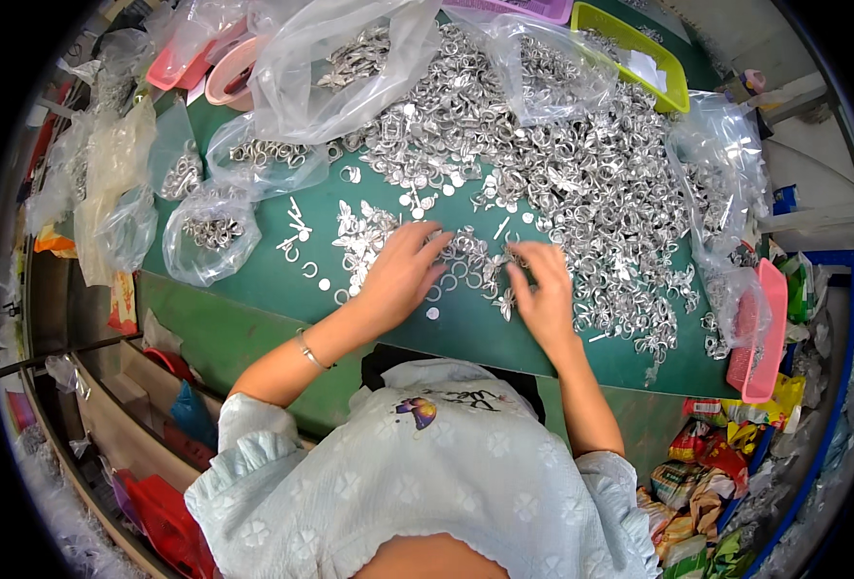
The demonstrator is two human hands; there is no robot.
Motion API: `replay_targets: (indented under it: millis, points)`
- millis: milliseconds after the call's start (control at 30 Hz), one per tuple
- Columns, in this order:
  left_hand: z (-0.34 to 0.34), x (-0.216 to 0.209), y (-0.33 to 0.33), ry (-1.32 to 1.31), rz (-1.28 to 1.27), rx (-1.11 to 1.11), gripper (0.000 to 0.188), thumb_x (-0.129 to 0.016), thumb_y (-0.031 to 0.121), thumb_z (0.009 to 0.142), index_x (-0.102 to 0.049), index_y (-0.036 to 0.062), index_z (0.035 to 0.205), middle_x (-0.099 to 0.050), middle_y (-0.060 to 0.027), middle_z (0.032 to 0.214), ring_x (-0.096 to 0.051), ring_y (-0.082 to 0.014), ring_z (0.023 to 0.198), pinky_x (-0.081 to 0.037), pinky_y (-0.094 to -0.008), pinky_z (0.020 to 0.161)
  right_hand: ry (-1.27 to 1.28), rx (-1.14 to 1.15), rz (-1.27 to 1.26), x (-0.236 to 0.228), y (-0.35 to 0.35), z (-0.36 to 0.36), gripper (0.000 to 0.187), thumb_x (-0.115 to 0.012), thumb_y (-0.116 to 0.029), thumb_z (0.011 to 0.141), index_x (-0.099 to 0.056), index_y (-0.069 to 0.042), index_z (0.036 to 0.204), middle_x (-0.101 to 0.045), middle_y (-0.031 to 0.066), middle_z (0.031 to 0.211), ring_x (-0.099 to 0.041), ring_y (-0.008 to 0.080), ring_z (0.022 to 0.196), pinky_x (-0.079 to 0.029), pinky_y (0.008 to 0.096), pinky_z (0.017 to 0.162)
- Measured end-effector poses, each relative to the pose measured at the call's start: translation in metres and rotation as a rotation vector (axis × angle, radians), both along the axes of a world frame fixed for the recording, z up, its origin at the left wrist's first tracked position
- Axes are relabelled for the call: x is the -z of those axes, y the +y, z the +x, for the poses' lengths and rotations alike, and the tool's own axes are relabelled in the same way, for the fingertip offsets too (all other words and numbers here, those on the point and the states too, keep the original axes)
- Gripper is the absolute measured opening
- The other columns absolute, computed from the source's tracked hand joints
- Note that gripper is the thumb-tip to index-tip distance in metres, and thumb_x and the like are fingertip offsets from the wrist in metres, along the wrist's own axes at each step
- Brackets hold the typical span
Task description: The person sits at a green table and assembles small silver metal keychains by hand. They pick up individual metal rings and butterfly-shaped charms, link them together, and place the finished units into a pink plastic tray. The process is repetitive, involving picking, linking, and placing components.
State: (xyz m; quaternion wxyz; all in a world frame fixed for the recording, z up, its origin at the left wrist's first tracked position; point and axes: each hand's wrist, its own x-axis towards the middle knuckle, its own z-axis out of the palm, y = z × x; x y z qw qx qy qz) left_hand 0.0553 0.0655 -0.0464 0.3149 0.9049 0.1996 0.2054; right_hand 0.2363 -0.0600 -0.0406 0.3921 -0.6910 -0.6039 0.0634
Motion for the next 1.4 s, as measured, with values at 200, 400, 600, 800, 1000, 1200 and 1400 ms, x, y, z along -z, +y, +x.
replay_targets:
  millis: [200,400,600,800,1000,1200,1400]
  points:
    - [0.027,0.006,-0.004,0.08,0.138,-0.065,0.042,-0.062,0.004,0.071,-0.05,0.0036,0.112,-0.052,-0.0115,0.105,-0.049,-0.0277,0.095,-0.035,-0.0366,0.082,-0.14,-0.101,-0.104,-0.001,0.039,-0.019,0.031,-0.063,-0.005,0.07,-0.056,0.0,0.099,-0.055,0.0097,0.097,-0.049,0.0261,0.089,-0.037,0.0352,0.077]
    - [0.01,0.002,-0.002,-0.053,0.108,-0.164,0.034,-0.056,-0.006,0.07,-0.055,0.0035,0.103,-0.056,-0.009,0.092,-0.052,-0.0257,0.086,-0.036,-0.0348,0.077,0.087,-0.082,-0.022,0.014,0.026,-0.005,0.022,-0.062,-0.005,0.072,-0.056,-0.001,0.093,-0.054,0.0092,0.092,-0.049,0.0253,0.085,-0.037,0.0356,0.072]
    - [0.01,0.008,-0.007,-0.019,0.166,-0.189,0.031,-0.059,-0.001,0.072,-0.056,0.0037,0.102,-0.054,-0.0092,0.104,-0.051,-0.0263,0.097,-0.036,-0.0355,0.081,-0.162,-0.077,-0.058,0.003,0.038,-0.026,0.017,-0.062,-0.005,0.071,-0.057,-0.003,0.087,-0.055,0.0075,0.088,-0.048,0.026,0.087,-0.036,0.0361,0.074]
    - [0.004,-0.003,-0.01,-0.156,0.064,-0.284,0.038,-0.064,0.005,0.073,-0.052,0.0053,0.109,-0.054,-0.0098,0.102,-0.052,-0.0258,0.094,-0.038,-0.0349,0.081,0.4,0.077,0.049,-0.01,0.034,-0.021,0.011,-0.064,0.003,0.072,-0.065,0.001,0.083,-0.059,0.0088,0.072,-0.055,0.0134,0.06,-0.043,0.0233,0.056]
    - [0.016,0.007,-0.024,-0.278,-0.687,-0.167,0.039,-0.064,0.002,0.076,-0.049,0.0006,0.112,-0.056,-0.0095,0.103,-0.058,-0.0142,0.085,-0.047,-0.025,0.066,1.228,0.027,-0.067,-0.008,0.026,-0.028,0.015,-0.058,0.002,0.08,-0.06,0.006,0.095,-0.06,0.0039,0.078,-0.058,0.0103,0.074,-0.046,0.0208,0.067]
    - [0.026,-0.006,-0.026,-0.6,-1.218,-0.166,0.024,-0.057,-0.001,0.081,-0.052,-0.0029,0.104,-0.06,-0.0067,0.092,-0.058,-0.0117,0.082,-0.048,-0.0222,0.065,1.087,0.002,0.045,-0.005,0.025,-0.035,0.015,-0.052,0.007,0.082,-0.058,0.009,0.095,-0.059,0.0051,0.084,-0.059,0.0117,0.079,-0.047,0.021,0.069]
    - [0.019,0.004,-0.026,-0.508,-1.193,-0.194,0.026,-0.058,0.0,0.08,-0.051,-0.0027,0.105,-0.059,-0.0072,0.095,-0.056,-0.01,0.083,-0.047,-0.0213,0.063,0.849,0.07,0.05,-0.001,0.022,-0.033,0.013,-0.051,0.01,0.08,-0.059,0.008,0.09,-0.057,0.0069,0.088,-0.058,0.0109,0.072,-0.047,0.0211,0.064]
